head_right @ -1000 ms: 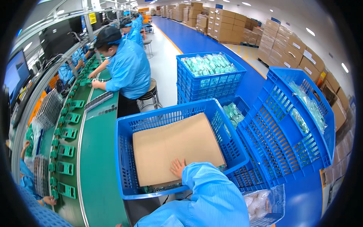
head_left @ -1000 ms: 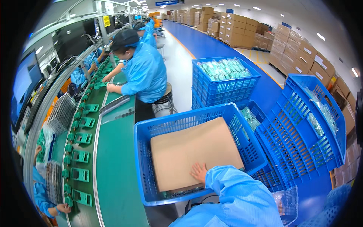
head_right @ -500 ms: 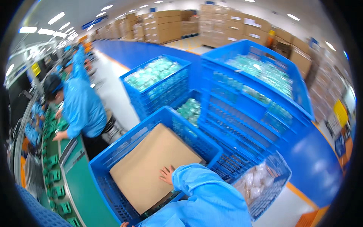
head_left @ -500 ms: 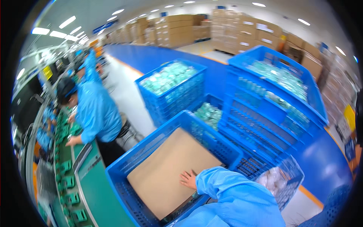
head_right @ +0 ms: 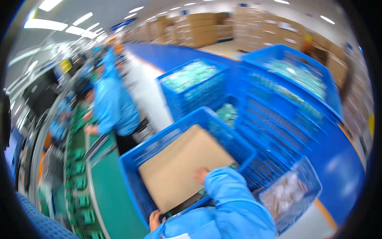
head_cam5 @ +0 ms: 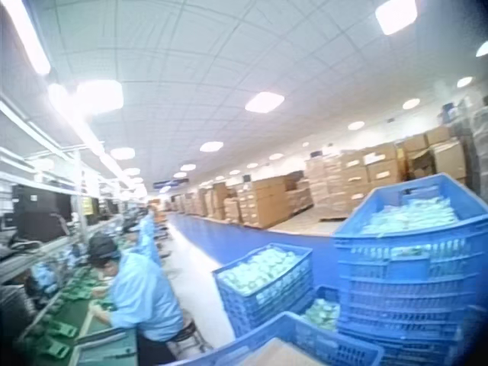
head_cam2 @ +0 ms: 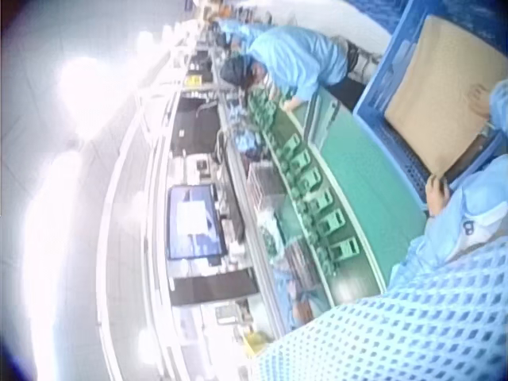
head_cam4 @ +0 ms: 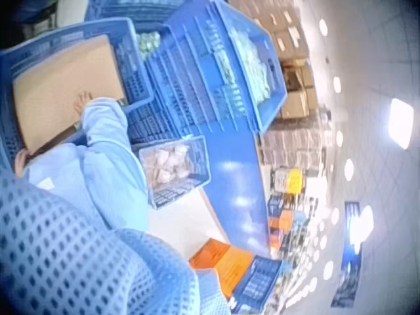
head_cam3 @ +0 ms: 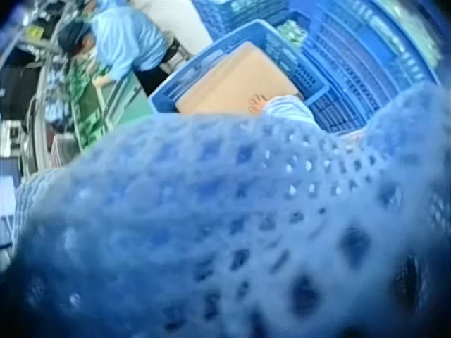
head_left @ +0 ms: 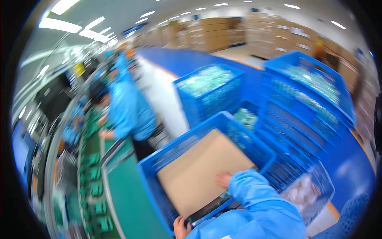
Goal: The person packages green plastic electronic component casings into plastic bags by hand, then arranges the filled bags on an assembly line.
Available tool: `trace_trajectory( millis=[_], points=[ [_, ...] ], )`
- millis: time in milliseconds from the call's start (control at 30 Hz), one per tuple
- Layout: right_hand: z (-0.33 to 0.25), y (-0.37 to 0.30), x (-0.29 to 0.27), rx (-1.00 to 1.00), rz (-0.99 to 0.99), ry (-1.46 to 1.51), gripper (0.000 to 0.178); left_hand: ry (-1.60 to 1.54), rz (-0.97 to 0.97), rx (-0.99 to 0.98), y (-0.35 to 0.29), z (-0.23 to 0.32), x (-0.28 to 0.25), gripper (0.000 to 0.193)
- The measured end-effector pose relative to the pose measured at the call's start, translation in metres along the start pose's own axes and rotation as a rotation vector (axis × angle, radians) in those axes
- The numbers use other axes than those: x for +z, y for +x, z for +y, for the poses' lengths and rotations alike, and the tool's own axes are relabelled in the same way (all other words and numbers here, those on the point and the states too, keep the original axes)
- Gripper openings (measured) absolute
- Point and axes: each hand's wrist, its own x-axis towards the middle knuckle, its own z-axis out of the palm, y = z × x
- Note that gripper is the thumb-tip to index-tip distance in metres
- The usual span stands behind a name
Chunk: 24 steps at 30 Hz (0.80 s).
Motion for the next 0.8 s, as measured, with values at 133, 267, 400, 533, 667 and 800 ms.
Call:
trace_trajectory(
  millis=[133,267,400,533,667,800],
  points=[
    [0.001,-0.015,-0.095,-0.002,0.17,-0.053,0.04,0.014,0.201,0.01,-0.006,0.021,-0.021,0.025],
    [0.021,-0.006,-0.217,0.008,0.345,-0.049,0.032,-0.074,0.351,-0.017,-0.024,0.021,-0.031,0.018],
    [0.041,0.01,-0.405,0.231,0.424,-0.197,0.023,-0.166,0.424,0.069,-0.004,0.032,-0.034,0.019],
    [0.044,0.01,-0.577,0.215,0.816,-0.677,0.012,-0.149,0.328,0.182,0.023,0.043,-0.038,0.02],
    [0.084,-0.052,-0.677,0.403,0.847,-0.971,0.005,-0.177,0.186,0.328,0.057,0.067,-0.017,0.021],
    [0.151,-0.182,-0.676,0.748,0.605,-1.234,0.009,-0.216,0.069,0.397,0.067,0.064,0.002,0.02]
  ],
)
